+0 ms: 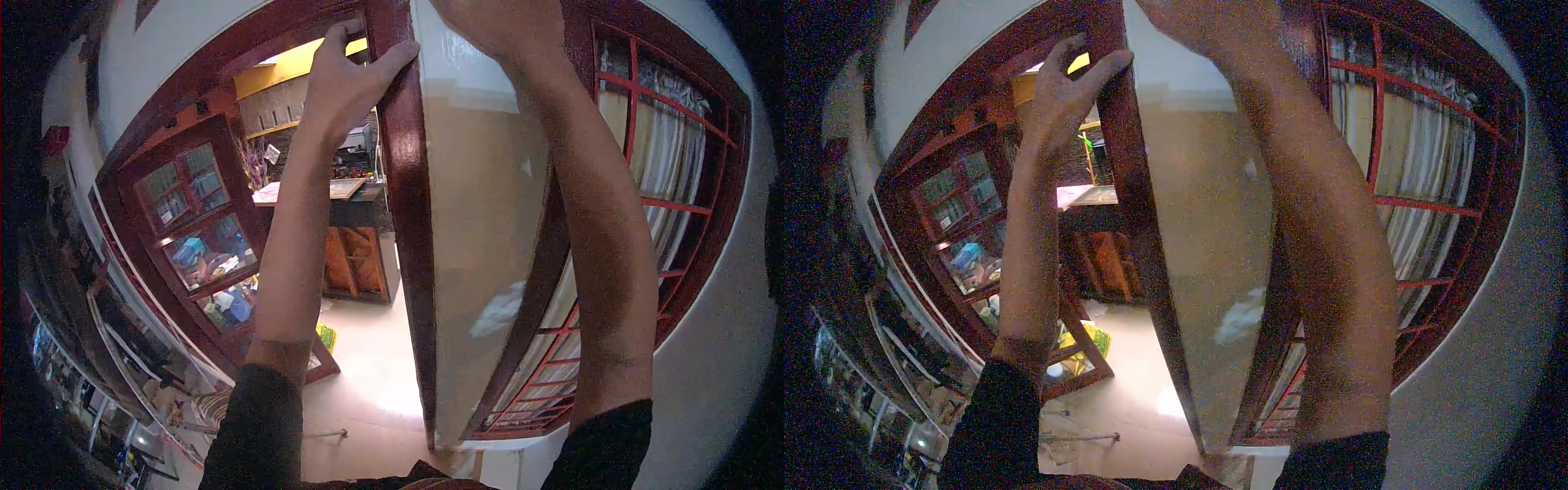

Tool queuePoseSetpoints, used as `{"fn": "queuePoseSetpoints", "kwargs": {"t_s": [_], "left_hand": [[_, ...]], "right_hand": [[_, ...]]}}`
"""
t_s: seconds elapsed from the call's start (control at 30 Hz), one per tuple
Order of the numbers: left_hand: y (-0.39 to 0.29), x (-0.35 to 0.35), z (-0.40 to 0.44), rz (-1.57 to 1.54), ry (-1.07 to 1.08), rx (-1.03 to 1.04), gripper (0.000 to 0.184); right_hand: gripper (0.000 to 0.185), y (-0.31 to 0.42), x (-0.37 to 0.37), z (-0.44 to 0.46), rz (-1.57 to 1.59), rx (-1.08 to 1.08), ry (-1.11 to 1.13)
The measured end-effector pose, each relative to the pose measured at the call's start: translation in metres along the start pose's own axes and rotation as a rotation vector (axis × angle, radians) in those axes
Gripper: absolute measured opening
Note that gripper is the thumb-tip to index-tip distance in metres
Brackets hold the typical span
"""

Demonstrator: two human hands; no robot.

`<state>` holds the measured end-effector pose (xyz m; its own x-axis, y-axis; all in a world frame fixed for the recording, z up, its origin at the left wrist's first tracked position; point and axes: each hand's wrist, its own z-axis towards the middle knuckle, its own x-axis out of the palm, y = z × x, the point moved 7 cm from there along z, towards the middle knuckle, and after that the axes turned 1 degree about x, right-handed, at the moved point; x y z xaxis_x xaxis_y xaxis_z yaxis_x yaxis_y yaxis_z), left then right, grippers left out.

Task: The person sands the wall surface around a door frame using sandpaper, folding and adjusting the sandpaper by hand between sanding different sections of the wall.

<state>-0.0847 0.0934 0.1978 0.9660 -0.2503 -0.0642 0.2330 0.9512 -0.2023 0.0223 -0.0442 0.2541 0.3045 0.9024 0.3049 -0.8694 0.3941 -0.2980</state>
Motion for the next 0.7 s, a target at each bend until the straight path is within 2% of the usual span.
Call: {"fn": "queuePoseSetpoints", "kwargs": {"t_s": [0.07,0.2,0.3,0.37,0.5,0.6,0.67,0.7], "left_hand": [[0.003,0.001,0.006,0.112,0.074,-0.031,0.071],[0.005,0.001,0.01,0.065,0.076,0.017,0.071],[0.002,-0.001,0.008,0.139,0.028,0.004,0.074],[0.007,-0.003,0.007,0.291,0.019,-0.098,0.086],[0.001,-0.007,0.005,0.296,0.033,-0.148,0.089],[-0.001,-0.004,0.005,0.219,0.119,-0.108,0.088],[0.0,-0.006,0.006,0.11,0.029,-0.034,0.072],[0.002,-0.005,0.007,0.11,0.029,-0.032,0.072]], "right_hand": [[0.056,0.001,-0.001,0.001,-0.012,-0.006,-0.009],[0.055,0.0,-0.004,-0.001,-0.04,0.029,0.016],[0.053,0.001,-0.004,0.0,0.007,-0.007,-0.055],[0.053,0.002,-0.007,-0.002,0.006,0.017,-0.028],[0.053,0.001,-0.005,-0.002,0.009,-0.007,-0.04],[0.054,0.0,-0.001,-0.003,-0.044,0.027,-0.02],[0.054,-0.001,-0.003,-0.004,-0.022,0.023,-0.02],[0.054,-0.001,-0.003,-0.003,-0.001,0.015,-0.018]]}}
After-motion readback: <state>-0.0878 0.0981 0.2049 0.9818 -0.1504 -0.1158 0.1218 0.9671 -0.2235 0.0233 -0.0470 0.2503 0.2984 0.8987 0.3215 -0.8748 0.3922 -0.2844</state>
